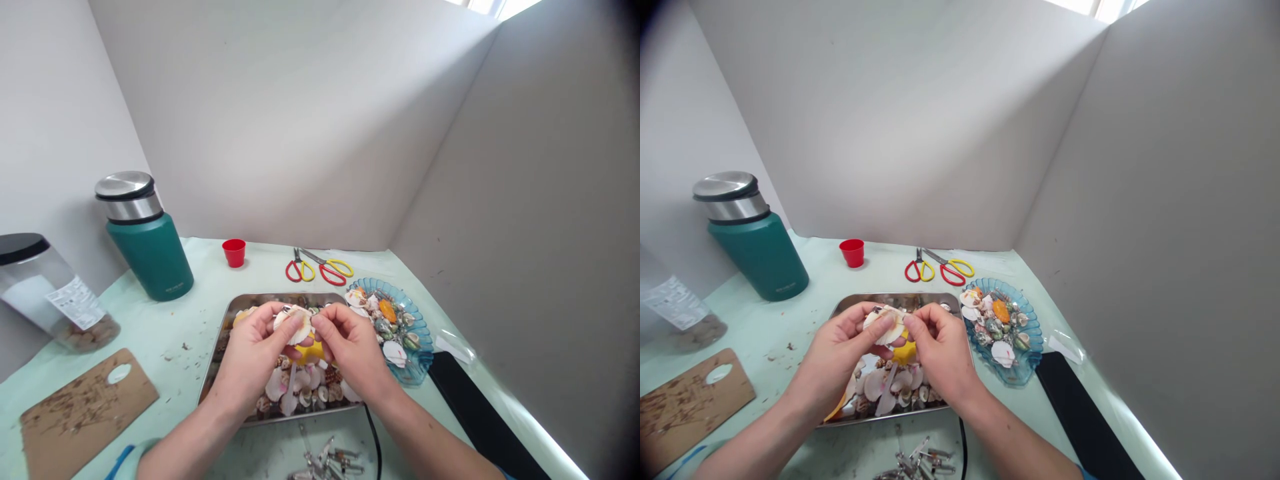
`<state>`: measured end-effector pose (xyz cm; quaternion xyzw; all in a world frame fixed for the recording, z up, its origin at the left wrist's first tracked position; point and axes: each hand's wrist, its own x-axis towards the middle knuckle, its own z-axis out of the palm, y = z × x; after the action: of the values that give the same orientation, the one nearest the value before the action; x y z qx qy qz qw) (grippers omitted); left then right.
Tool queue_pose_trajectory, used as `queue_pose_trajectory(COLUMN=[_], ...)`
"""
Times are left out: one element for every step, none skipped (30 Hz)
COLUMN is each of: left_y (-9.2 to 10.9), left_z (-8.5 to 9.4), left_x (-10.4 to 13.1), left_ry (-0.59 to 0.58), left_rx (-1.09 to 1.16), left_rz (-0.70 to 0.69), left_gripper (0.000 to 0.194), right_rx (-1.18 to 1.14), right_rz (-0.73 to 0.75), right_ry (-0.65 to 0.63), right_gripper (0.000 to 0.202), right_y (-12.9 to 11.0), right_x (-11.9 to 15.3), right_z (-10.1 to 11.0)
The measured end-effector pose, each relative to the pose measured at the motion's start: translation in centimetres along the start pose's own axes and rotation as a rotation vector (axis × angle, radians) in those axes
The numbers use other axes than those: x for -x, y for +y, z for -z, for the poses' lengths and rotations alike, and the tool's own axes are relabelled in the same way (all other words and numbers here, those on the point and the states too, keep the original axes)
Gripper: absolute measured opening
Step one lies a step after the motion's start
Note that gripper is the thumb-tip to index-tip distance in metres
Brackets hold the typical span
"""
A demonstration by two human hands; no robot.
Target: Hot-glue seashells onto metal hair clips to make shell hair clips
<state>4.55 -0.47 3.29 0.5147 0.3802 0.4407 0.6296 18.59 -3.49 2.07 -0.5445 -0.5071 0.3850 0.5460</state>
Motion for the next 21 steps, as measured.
queue_pose_trajectory(left_y=[-0.02, -0.04, -0.05, -0.06, -0.06, -0.07, -0.08, -0.09, -0.12, -0.15, -0.19, -0.23, -0.28, -0.32, -0.35, -0.38, -0.41, -0.43, -0.46, -0.49, -0.53], left_z=[-0.01, -0.02, -0.03, -0.03, -0.02, -0.01, 0.01, 0.03, 0.06, 0.09, 0.11, 0.13, 0.13, 0.14, 0.14, 0.14, 0.14, 0.16, 0.19, 0.24, 0.30], left_x=[0.00, 0.01, 0.02, 0.03, 0.04, 0.05, 0.07, 0.08, 0.08, 0.08, 0.08, 0.07, 0.06, 0.04, 0.02, 0.00, -0.02, -0.04, -0.05, -0.05, -0.05], left_ry=[0.004, 0.008, 0.012, 0.013, 0.014, 0.013, 0.010, 0.008, 0.007, 0.007, 0.005, 0.003, 0.002, 0.001, 0.001, 0.001, 0.002, 0.005, 0.009, 0.016, 0.023], left_rx=[0.001, 0.001, 0.001, 0.001, 0.001, 0.002, 0.003, 0.005, 0.005, 0.002, -0.003, -0.011, -0.021, -0.033, -0.044, -0.055, -0.067, -0.083, -0.104, -0.131, -0.163], left_rz=[0.002, 0.005, 0.008, 0.009, 0.010, 0.010, 0.008, 0.006, 0.003, 0.002, -0.001, -0.006, -0.013, -0.022, -0.034, -0.050, -0.073, -0.100, -0.130, -0.164, -0.198], left_gripper=[0.019, 0.019, 0.019, 0.019, 0.019, 0.019, 0.019, 0.019, 0.019, 0.019, 0.019, 0.019, 0.019, 0.020, 0.019, 0.019, 0.018, 0.017, 0.016, 0.015, 0.014], right_rx=[0.001, 0.002, 0.001, -0.002, -0.005, -0.009, -0.012, -0.012, -0.011, -0.008, -0.005, -0.002, -0.001, 0.000, 0.000, 0.002, 0.007, 0.018, 0.036, 0.059, 0.086], right_rz=[0.003, 0.007, 0.011, 0.012, 0.012, 0.010, 0.009, 0.009, 0.012, 0.015, 0.018, 0.019, 0.022, 0.026, 0.035, 0.050, 0.072, 0.102, 0.137, 0.173, 0.208], right_ry=[0.004, 0.007, 0.008, 0.007, 0.006, 0.003, 0.002, 0.002, 0.004, 0.006, 0.009, 0.011, 0.014, 0.017, 0.020, 0.022, 0.023, 0.025, 0.027, 0.029, 0.032], right_gripper=[0.027, 0.027, 0.027, 0.026, 0.026, 0.026, 0.026, 0.026, 0.025, 0.025, 0.025, 0.025, 0.025, 0.024, 0.024, 0.023, 0.022, 0.021, 0.019, 0.018, 0.016], right_y=[0.04, 0.06, 0.06, 0.06, 0.05, 0.04, 0.03, 0.04, 0.07, 0.10, 0.15, 0.19, 0.24, 0.27, 0.30, 0.33, 0.35, 0.37, 0.39, 0.42, 0.46], right_x=[0.00, 0.01, 0.01, 0.02, 0.02, 0.03, 0.04, 0.06, 0.07, 0.10, 0.12, 0.14, 0.16, 0.17, 0.17, 0.17, 0.16, 0.15, 0.14, 0.13, 0.12], right_z=[-0.02, -0.03, -0.05, -0.07, -0.08, -0.09, -0.10, -0.10, -0.09, -0.09, -0.09, -0.10, -0.11, -0.13, -0.15, -0.17, -0.18, -0.18, -0.17, -0.15, -0.11])
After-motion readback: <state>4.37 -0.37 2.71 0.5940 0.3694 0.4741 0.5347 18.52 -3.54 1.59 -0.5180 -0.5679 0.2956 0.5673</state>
